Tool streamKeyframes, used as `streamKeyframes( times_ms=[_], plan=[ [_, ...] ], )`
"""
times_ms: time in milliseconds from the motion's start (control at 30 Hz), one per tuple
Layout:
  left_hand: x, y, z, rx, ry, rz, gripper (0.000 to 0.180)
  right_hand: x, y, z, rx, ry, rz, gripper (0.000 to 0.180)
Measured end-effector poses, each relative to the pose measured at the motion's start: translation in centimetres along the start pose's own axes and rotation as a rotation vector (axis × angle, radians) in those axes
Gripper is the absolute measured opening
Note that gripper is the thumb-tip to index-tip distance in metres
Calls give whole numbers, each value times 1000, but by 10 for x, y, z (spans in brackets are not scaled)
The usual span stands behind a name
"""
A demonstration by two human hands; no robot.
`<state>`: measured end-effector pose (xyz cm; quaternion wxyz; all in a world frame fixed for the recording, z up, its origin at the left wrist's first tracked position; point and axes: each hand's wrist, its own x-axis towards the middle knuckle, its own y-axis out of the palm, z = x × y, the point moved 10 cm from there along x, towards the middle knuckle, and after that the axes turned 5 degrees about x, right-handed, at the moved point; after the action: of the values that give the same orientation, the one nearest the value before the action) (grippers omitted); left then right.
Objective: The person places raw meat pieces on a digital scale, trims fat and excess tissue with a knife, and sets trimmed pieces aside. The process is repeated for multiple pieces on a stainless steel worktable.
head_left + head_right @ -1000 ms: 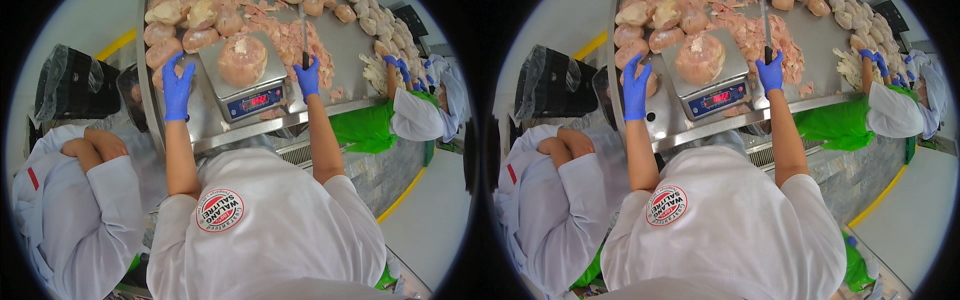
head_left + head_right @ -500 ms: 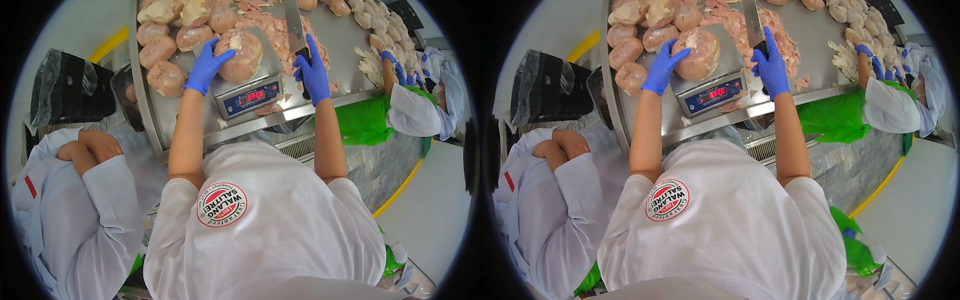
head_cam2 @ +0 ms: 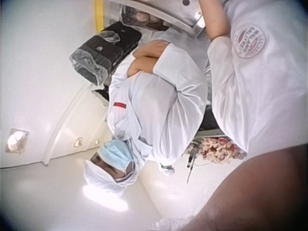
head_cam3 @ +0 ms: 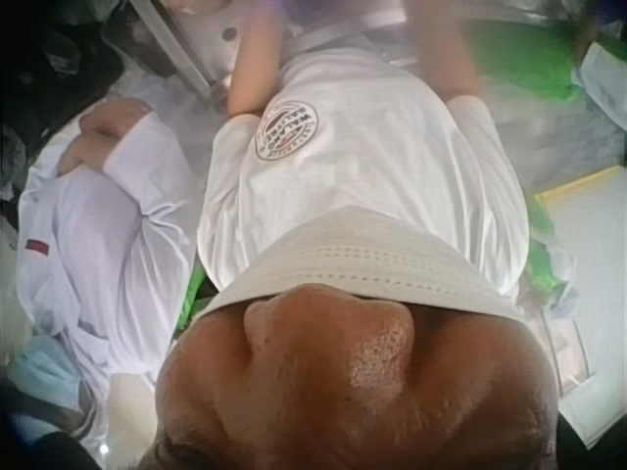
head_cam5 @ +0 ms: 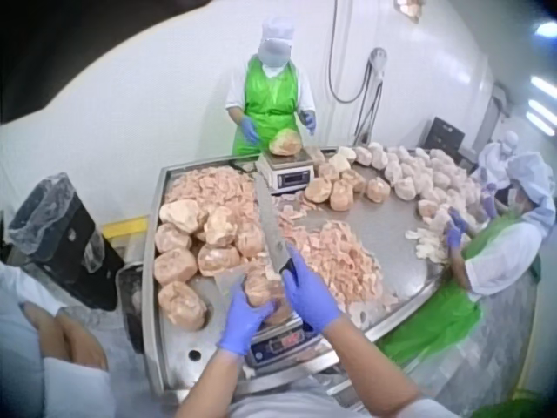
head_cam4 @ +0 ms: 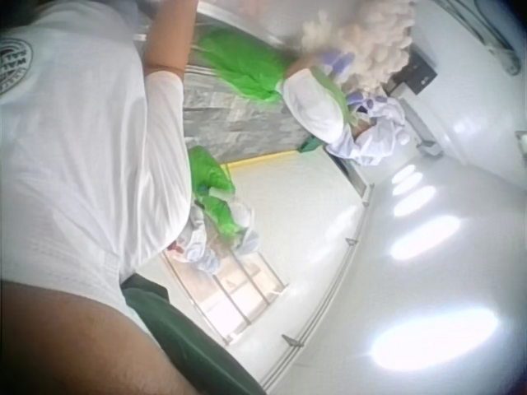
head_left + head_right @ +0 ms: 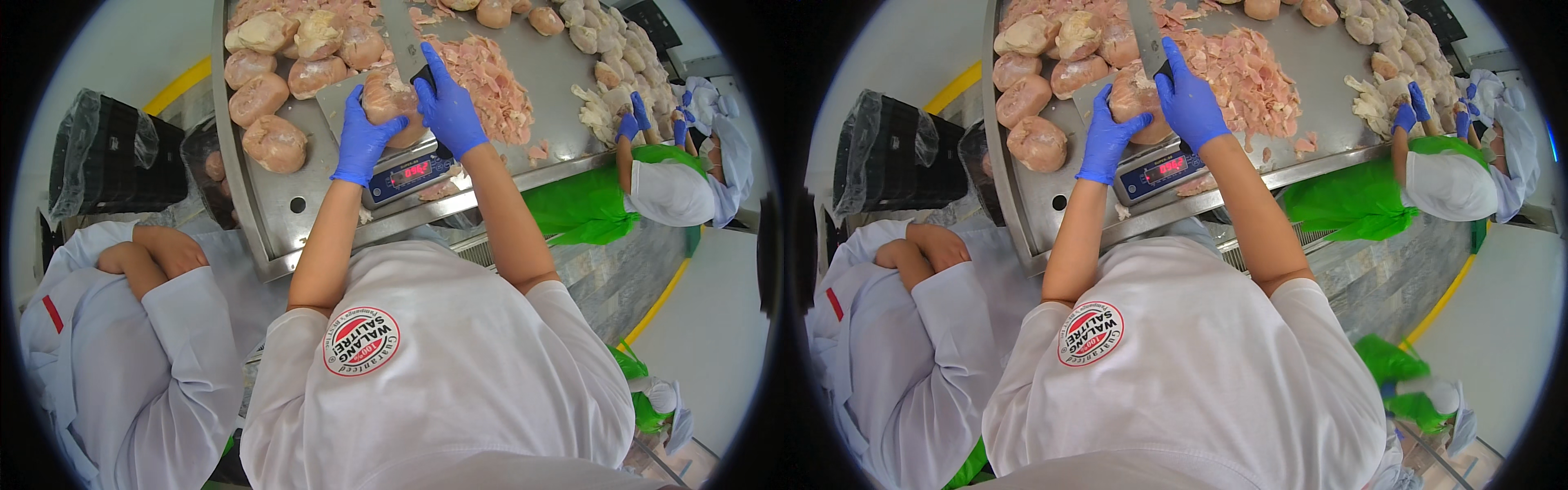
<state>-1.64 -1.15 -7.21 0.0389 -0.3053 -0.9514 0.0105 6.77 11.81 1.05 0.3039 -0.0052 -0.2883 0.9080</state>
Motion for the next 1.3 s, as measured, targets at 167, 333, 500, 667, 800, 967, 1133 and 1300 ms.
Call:
streamKeyframes(
  times_ms=[167, 333, 500, 667, 800, 967, 1133, 1300],
  plan=[
    [8, 0, 13, -59, -11, 3, 99, 21, -1, -22, -107, 106, 47, 62],
    [21, 1, 8, -3, 21, -6, 104, 29, 5, -31, -100, 125, 140, 63],
    [26, 7, 6, 187, 1, -35, 111, 25, 2, -27, -277, 56, 70, 63],
    [16, 17, -20, 524, -20, -82, 112, 5, 3, -28, 142, 308, 205, 63],
    [12, 24, -29, 635, -14, -99, 112, 0, 0, -41, 480, 388, 245, 64],
    [12, 33, -39, 702, 45, -132, 111, 5, -11, -56, 500, 365, 145, 64],
    [13, 51, -38, 644, -8, -73, 112, 35, -30, -59, -64, 142, 95, 64],
    [13, 60, -29, 478, -71, -66, 112, 29, -38, -31, -342, 170, 258, 65]
  ],
)
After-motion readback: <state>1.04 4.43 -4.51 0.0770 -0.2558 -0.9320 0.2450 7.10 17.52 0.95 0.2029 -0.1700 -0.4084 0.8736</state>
